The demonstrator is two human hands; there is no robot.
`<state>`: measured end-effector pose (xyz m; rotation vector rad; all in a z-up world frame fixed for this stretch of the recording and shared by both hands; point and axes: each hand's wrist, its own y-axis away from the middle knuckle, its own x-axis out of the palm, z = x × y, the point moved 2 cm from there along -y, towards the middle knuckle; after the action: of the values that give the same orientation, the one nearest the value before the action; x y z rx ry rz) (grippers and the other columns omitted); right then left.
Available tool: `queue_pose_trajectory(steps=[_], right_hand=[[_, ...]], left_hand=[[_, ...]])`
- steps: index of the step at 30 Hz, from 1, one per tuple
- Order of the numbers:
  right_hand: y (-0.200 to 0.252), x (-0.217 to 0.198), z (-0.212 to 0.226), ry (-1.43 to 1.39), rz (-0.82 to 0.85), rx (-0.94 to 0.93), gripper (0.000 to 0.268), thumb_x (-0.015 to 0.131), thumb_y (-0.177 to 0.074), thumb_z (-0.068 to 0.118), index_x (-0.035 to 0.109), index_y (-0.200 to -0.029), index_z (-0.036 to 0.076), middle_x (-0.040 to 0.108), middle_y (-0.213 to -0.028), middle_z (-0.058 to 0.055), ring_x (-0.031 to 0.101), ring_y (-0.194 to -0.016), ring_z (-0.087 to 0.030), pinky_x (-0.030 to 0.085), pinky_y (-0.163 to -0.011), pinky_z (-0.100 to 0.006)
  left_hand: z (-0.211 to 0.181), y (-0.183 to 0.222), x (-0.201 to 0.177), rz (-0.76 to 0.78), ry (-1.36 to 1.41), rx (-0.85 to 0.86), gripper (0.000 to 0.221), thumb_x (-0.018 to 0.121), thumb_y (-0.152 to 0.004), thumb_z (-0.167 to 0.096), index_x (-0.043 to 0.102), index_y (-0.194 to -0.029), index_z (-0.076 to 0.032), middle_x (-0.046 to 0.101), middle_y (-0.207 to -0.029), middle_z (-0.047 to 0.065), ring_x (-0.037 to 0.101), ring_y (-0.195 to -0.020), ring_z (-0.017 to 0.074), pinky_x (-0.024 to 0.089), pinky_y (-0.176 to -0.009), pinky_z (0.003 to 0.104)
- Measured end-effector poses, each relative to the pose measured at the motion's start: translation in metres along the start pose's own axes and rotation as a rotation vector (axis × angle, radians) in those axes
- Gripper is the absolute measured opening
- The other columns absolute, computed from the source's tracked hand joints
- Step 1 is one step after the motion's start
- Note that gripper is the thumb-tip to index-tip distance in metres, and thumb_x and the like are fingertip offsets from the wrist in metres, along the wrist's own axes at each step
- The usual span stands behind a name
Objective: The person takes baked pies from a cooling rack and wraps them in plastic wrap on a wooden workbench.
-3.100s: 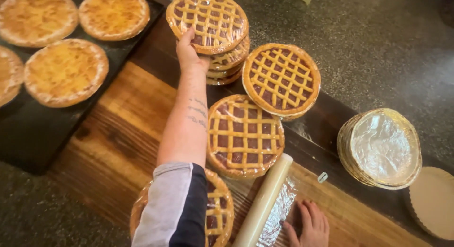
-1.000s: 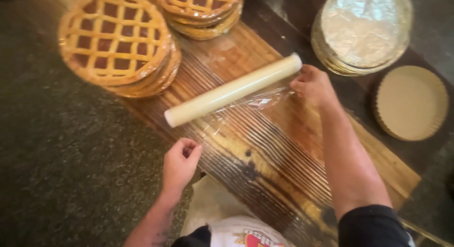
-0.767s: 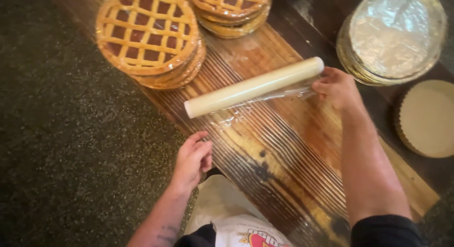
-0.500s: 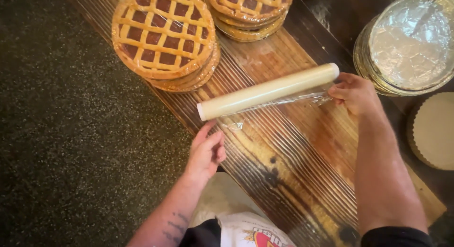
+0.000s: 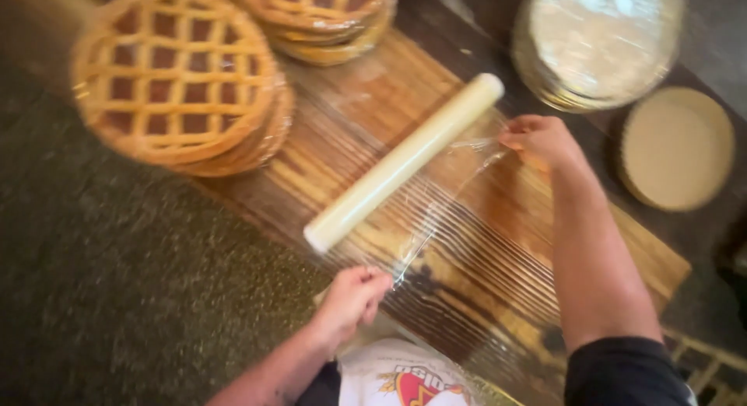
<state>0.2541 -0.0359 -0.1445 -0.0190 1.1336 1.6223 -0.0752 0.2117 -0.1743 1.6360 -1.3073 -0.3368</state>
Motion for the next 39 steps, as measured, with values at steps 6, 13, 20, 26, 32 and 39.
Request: queue_pose_trajectory(steps=[6,13,20,26,32,39], right_hand=[[0.053,-0.034,-0.048,-0.274,0.031,-0.125,0.006,0.062,-0.095,0.01,0.059,-0.098,0.007,0.068,-0.082,-0.009,0.063,-0.069,-0.017,0.052,-0.06,-0.028],[0.085,-0.094,-0.173,0.1,-0.359,-0.268,0.018,0.07,-0.093,0.029,0.064,-0.085,0.014,0.06,-0.071,0.0,0.051,-0.063,-0.016,0.044,-0.063,-0.035],[0.099,-0.164,-0.307,0.312,-0.47,-0.526,0.015,0.067,-0.098,0.025,0.065,-0.092,0.011,0.073,-0.082,-0.012,0.065,-0.074,-0.034,0.044,-0.066,-0.045],[0.142,-0.202,-0.341,0.18,-0.412,-0.378,0.018,0.062,-0.108,0.023,0.067,-0.098,0.009,0.076,-0.083,-0.006,0.068,-0.067,-0.019,0.055,-0.066,-0.036],[0.129,-0.201,-0.381,0.177,-0.417,-0.387,0.022,0.062,-0.107,0.032,0.068,-0.104,0.011,0.076,-0.096,-0.006,0.073,-0.084,-0.019,0.061,-0.077,-0.038],[0.144,-0.208,-0.421,-0.195,-0.679,-0.256,0.025,0.055,-0.108,0.038,0.064,-0.111,0.015,0.072,-0.097,-0.006,0.067,-0.087,-0.023,0.052,-0.079,-0.043]], left_hand=[[0.065,0.022,0.071,0.189,-0.128,-0.174,0.021,0.071,-0.093,-0.008,0.063,-0.075,-0.004,0.038,-0.049,-0.001,0.029,-0.038,0.0071,0.018,-0.034,0.024],[0.143,0.047,0.169,0.258,-0.332,-0.421,0.027,0.065,-0.098,-0.018,0.062,-0.074,-0.006,0.041,-0.049,-0.001,0.029,-0.034,0.0064,0.016,-0.031,0.021],[0.239,0.065,0.267,0.282,-0.554,-0.475,0.035,0.062,-0.104,-0.029,0.066,-0.079,-0.006,0.051,-0.055,0.003,0.038,-0.039,0.0105,0.023,-0.033,0.024],[0.298,0.068,0.317,0.364,-0.63,-0.471,0.041,0.046,-0.109,-0.028,0.067,-0.091,0.001,0.05,-0.048,0.004,0.04,-0.032,0.014,0.023,-0.031,0.027],[0.306,0.084,0.333,0.329,-0.711,-0.488,0.042,0.046,-0.109,-0.034,0.069,-0.101,0.001,0.048,-0.048,0.004,0.038,-0.034,0.013,0.025,-0.034,0.027],[0.174,0.03,0.389,0.512,-1.413,1.134,0.058,0.069,-0.088,-0.012,0.046,-0.14,-0.004,0.038,-0.145,0.024,0.036,-0.135,0.0447,0.032,-0.114,0.056]])
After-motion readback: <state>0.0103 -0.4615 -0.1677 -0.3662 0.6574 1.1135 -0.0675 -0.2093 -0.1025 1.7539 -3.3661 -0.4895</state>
